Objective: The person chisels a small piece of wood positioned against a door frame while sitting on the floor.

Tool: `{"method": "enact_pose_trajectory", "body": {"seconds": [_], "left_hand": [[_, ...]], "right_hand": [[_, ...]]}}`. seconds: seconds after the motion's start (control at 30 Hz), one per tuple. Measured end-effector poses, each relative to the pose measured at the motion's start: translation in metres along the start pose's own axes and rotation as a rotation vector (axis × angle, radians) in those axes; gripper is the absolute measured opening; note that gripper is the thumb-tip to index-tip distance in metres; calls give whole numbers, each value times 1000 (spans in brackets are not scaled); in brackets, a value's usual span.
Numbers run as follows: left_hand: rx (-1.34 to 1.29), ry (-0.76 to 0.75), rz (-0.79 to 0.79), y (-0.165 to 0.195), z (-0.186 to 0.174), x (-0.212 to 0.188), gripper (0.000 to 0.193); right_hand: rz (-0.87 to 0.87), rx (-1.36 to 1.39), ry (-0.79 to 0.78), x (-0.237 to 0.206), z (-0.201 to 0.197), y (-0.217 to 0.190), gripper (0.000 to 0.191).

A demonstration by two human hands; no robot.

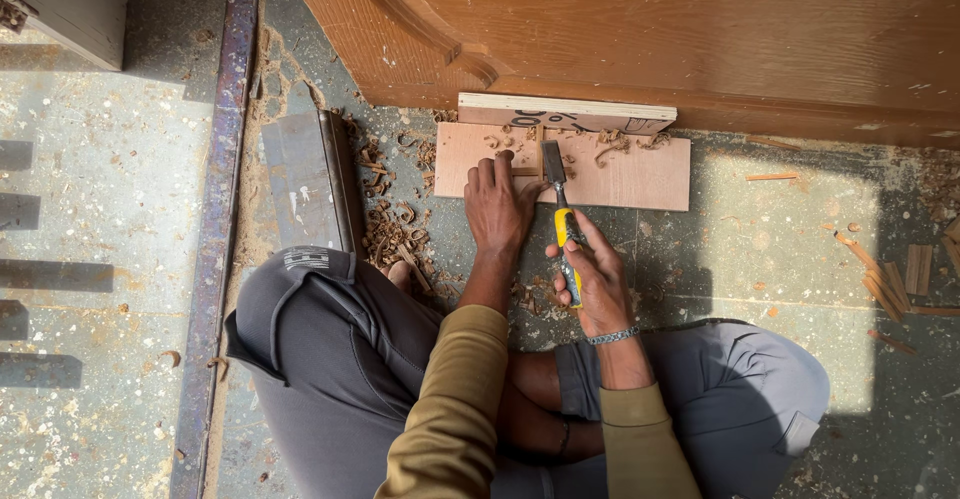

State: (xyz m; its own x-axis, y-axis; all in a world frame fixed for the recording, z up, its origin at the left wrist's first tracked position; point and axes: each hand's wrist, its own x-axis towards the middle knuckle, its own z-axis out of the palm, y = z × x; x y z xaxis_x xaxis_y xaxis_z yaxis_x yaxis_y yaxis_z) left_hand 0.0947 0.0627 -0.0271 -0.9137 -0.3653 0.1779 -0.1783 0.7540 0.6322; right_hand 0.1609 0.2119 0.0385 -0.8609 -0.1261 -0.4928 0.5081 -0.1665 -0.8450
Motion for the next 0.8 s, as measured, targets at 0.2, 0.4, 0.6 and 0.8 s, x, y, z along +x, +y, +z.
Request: {"method": "enact_pose_trajectory", "body": {"seconds": [0.2,0.4,0.6,0.8], "left_hand": [[-43,-13,-62,-2,1,3,91],[-34,-34,-91,-1,-1,5,96],[-61,-34,-92,0,-4,6,98],[-69,-12,-88,0,-5,4,97]], "right_hand": [[38,-23,69,9,20,4,57],[79,4,111,18,28,10,54],[83,-16,139,20,32,3,55],[77,-4,114,22,30,3,55]]}}
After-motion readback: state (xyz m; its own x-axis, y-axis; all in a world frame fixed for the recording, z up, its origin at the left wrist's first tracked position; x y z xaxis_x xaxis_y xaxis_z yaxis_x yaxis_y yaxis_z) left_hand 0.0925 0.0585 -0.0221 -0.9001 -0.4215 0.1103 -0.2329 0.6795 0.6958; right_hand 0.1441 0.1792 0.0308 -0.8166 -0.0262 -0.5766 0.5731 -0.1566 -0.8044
